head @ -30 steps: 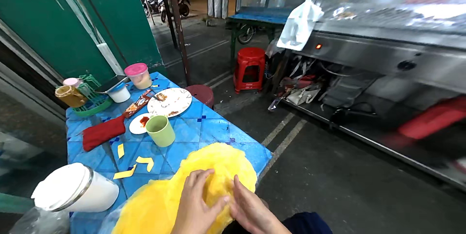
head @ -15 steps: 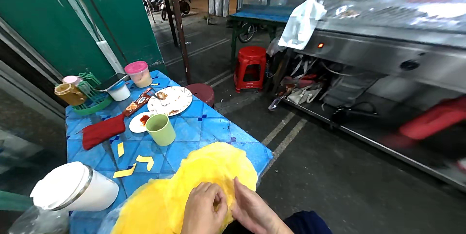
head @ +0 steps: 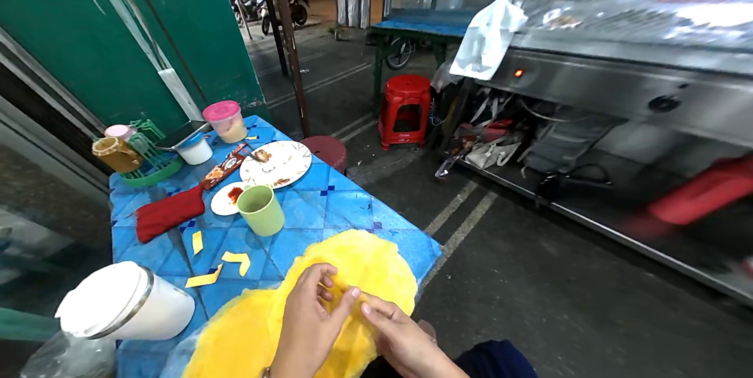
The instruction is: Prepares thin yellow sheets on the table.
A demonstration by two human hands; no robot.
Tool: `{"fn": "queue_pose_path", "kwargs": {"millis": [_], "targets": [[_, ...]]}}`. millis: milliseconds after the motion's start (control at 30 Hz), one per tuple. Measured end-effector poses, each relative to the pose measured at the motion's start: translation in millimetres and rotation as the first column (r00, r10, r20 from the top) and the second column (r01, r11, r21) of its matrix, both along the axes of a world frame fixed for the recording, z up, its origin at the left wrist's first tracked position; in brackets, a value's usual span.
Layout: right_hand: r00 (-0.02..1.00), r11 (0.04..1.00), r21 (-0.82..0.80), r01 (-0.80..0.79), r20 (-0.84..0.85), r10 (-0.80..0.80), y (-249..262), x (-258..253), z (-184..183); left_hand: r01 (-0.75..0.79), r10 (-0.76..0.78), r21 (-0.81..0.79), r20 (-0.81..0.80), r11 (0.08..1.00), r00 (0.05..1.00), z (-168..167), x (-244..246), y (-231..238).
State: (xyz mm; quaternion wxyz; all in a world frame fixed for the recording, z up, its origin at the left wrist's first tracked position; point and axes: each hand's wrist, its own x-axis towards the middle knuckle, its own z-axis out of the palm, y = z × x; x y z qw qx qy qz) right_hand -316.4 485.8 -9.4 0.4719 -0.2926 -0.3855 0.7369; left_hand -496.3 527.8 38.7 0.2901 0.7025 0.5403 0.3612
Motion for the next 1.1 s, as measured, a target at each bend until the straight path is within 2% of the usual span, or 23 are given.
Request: {"fn": "queue_pose_path", "kwargs": {"millis": [133, 300, 500, 633, 700, 867, 933, 1100], "targets": [[0.985, 0.986, 0.158, 0.055, 0.150, -0.079, -4.9, -5.9, 1.0, -0.055, 0.061, -0.059, 0.092, 0.997, 0.994, 2.3, 1.9, -4.3], [0.960, 0.941, 0.337, 0.038, 0.248, -0.128, -6.2, -8.1, 1.0, -0.047, 0.088, -0.127, 0.341, 0.991, 0.936, -1.3, -8.6, -12.5], [0.954, 0.941, 0.335, 0.044, 0.265, -0.139, -5.6, -8.8, 2.0, 0.025, 0.213, -0.381, 0.569, 0.924, 0.794, 2.3, -14.8, -19.5], [0.944, 0.935, 0.346, 0.074, 0.277, -0.178, -8.4, -11.6, 7.2, 0.074, 0.228, -0.399, 0.656, 0.914, 0.719, -4.3, -13.2, -25.1], [0.910, 0.917, 0.373, 0.139, 0.318, -0.267, -12.3, -15.5, 12.4, 0.078, 0.222, -0.387, 0.670, 0.919, 0.708, -5.3, -13.0, -27.6], [0.718, 0.806, 0.561, 0.188, 0.481, -0.502, -16.7, -12.4, 21.1, 0.103, 0.153, -0.313, 0.694, 0.944, 0.704, 1.9, -16.4, -32.6], [0.717, 0.825, 0.534, 0.187, 0.500, -0.486, -18.2, -8.1, 30.6, 0.120, 0.126, -0.296, 0.690, 0.948, 0.713, 8.7, -15.4, -34.3], [0.869, 0.927, 0.258, 0.273, 0.346, -0.353, -23.9, -2.5, 50.5, 0.165, 0.026, -0.242, 0.633, 0.956, 0.774, 23.5, -6.9, -39.9]]}}
